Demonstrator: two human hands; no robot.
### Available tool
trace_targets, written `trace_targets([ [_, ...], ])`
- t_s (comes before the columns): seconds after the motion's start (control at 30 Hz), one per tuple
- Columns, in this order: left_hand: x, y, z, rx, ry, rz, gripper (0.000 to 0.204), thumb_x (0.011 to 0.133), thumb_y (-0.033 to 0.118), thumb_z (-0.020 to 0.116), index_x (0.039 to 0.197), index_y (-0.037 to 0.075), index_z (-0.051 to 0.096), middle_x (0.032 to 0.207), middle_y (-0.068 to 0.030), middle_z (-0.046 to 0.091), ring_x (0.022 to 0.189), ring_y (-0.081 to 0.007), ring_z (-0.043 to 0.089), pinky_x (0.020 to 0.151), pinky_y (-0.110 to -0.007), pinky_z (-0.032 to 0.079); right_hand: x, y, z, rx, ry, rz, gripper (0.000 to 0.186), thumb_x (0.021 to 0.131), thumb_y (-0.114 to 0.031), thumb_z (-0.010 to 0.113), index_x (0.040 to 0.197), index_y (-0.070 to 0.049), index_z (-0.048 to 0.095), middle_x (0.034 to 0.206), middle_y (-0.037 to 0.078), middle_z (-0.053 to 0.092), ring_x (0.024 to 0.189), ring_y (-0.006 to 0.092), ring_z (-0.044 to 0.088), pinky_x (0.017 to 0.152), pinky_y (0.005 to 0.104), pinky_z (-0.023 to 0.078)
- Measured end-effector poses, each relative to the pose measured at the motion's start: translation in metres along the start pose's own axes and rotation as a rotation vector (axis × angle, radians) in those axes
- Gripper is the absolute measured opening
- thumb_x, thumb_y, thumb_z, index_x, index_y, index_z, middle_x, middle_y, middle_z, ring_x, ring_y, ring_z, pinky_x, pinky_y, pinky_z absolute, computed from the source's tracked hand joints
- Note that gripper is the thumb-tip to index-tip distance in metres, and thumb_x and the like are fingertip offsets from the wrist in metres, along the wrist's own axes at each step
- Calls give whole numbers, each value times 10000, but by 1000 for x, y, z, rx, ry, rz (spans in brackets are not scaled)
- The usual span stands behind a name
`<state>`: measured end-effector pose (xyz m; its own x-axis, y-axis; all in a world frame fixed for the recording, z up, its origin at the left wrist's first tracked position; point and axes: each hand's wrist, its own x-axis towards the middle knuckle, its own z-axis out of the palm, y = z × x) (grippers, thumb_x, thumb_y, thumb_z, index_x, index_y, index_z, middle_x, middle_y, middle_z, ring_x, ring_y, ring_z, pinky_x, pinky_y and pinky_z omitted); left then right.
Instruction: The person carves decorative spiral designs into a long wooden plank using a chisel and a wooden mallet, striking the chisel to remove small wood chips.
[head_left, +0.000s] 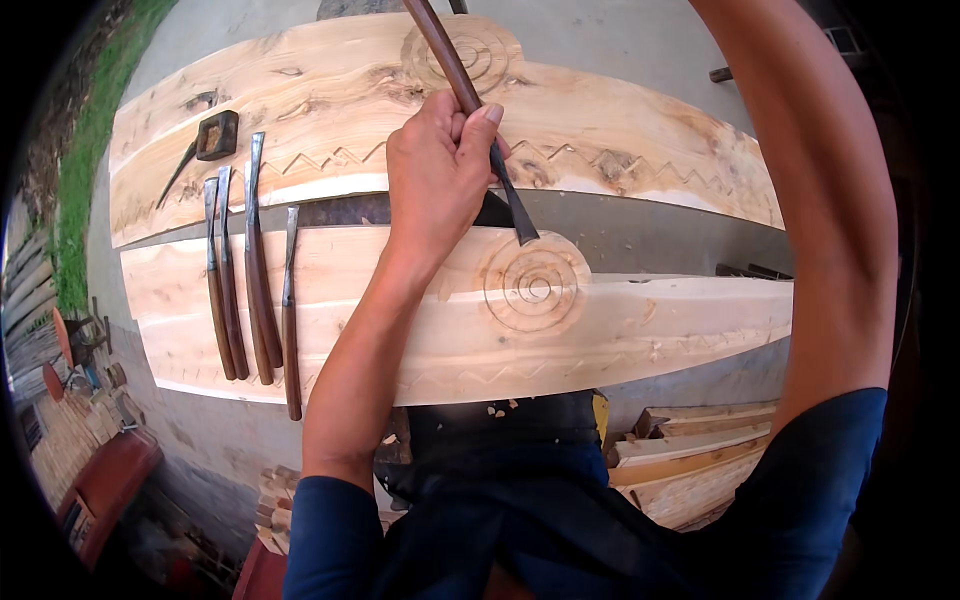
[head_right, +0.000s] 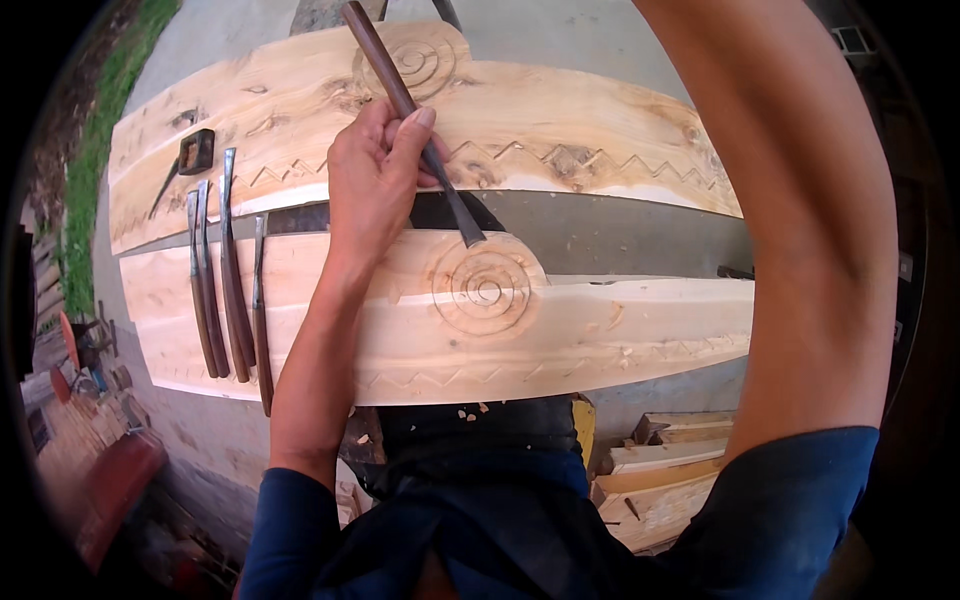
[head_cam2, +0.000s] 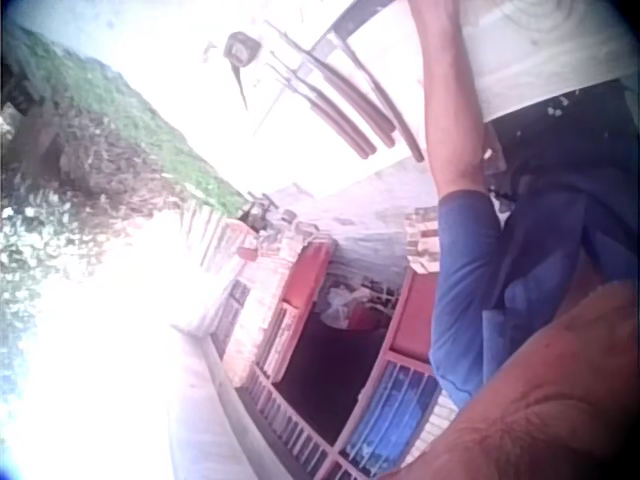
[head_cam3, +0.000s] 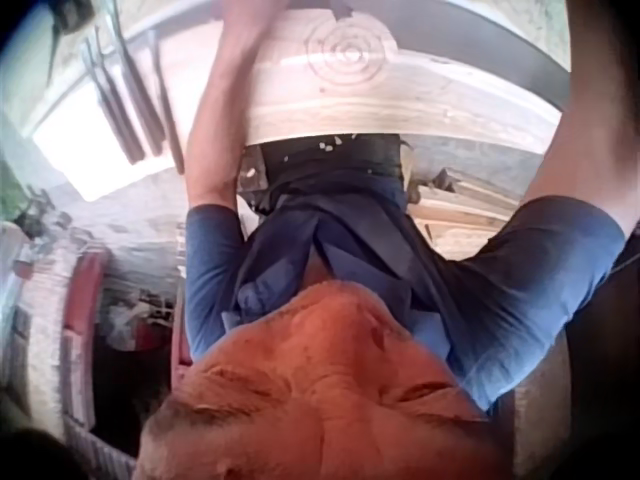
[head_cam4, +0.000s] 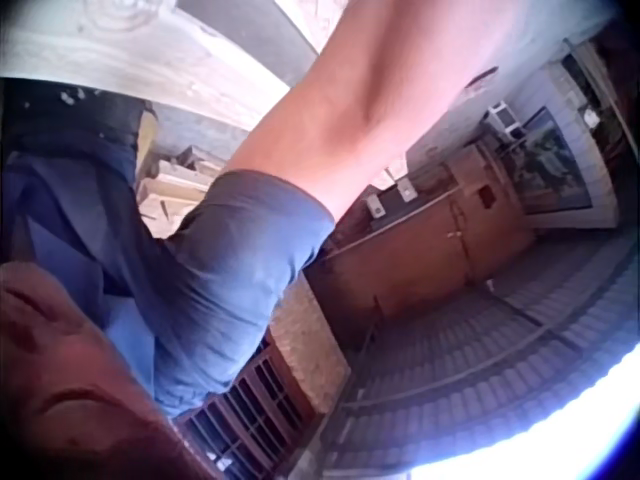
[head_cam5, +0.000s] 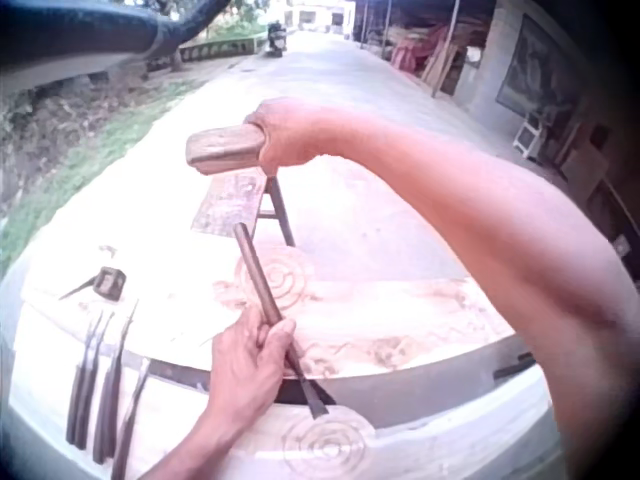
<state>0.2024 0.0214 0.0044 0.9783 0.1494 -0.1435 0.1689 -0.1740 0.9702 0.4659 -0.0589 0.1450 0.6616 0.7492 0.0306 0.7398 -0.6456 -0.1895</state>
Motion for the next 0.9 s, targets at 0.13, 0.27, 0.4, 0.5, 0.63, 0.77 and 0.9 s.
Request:
trace_targets([
  [0.13, 2, -5, -1, -8, -20, 7, 303, 1140, 260, 671, 1085, -37, 690, 820, -78, 768, 701, -108, 727, 640, -256, 608, -25, -20, 12, -155, -249, -166, 410, 748, -117, 777, 1154, -75, 816, 1062, 219, 819, 1008, 381, 770, 875, 477, 604],
  [0.27, 0, -4, 1, -2, -14, 15, 301, 1138, 258, 673, 1083, -37, 688, 817, -81, 772, 706, -113, 731, 645, -258, 609, -23, 2, 4, 13, -129, 61, 404, 752, -100, 775, 1154, -106, 824, 1062, 199, 821, 1029, 383, 757, 888, 484, 595],
  [0.4, 3, -6, -2, 53, -3, 30, 300, 1135, 256, 669, 1074, -38, 685, 816, -83, 774, 707, -117, 733, 652, -266, 611, -34, -10, 7, -58, -322, -48, 423, 738, -94, 784, 1158, -107, 829, 1032, 175, 821, 1005, 372, 749, 886, 480, 591],
  [0.5, 1, -4, 1, 47, -22, 27, 301, 1134, 255, 667, 1062, -37, 685, 812, -81, 773, 707, -115, 733, 655, -272, 613, -26, 5, -3, 38, -163, 42, 456, 721, -115, 803, 1172, -53, 805, 1063, 190, 820, 1018, 376, 751, 904, 485, 587],
  [0.63, 2, -5, 1, 90, -7, 40, 299, 1133, 253, 669, 1060, -36, 687, 808, -79, 772, 708, -110, 734, 658, -275, 616, -38, 0, 2, -17, -104, 28, 446, 714, -100, 809, 1158, -55, 807, 1066, 196, 817, 1023, 382, 751, 909, 483, 588],
  [0.77, 4, -3, 2, 65, -14, 29, 300, 1131, 256, 673, 1057, -34, 688, 810, -78, 774, 710, -110, 736, 658, -272, 615, -22, 7, 7, -102, -115, -23, 472, 695, -147, 837, 1158, -57, 812, 1091, 197, 818, 1052, 387, 750, 923, 486, 588],
  [0.9, 3, -7, 1, 91, -9, 45, 302, 1127, 259, 679, 1042, -31, 684, 802, -74, 773, 708, -111, 737, 662, -272, 618, -37, 10, 23, 47, -60, 34, 460, 713, -125, 812, 1167, -55, 811, 1062, 206, 823, 1047, 387, 761, 901, 498, 591],
])
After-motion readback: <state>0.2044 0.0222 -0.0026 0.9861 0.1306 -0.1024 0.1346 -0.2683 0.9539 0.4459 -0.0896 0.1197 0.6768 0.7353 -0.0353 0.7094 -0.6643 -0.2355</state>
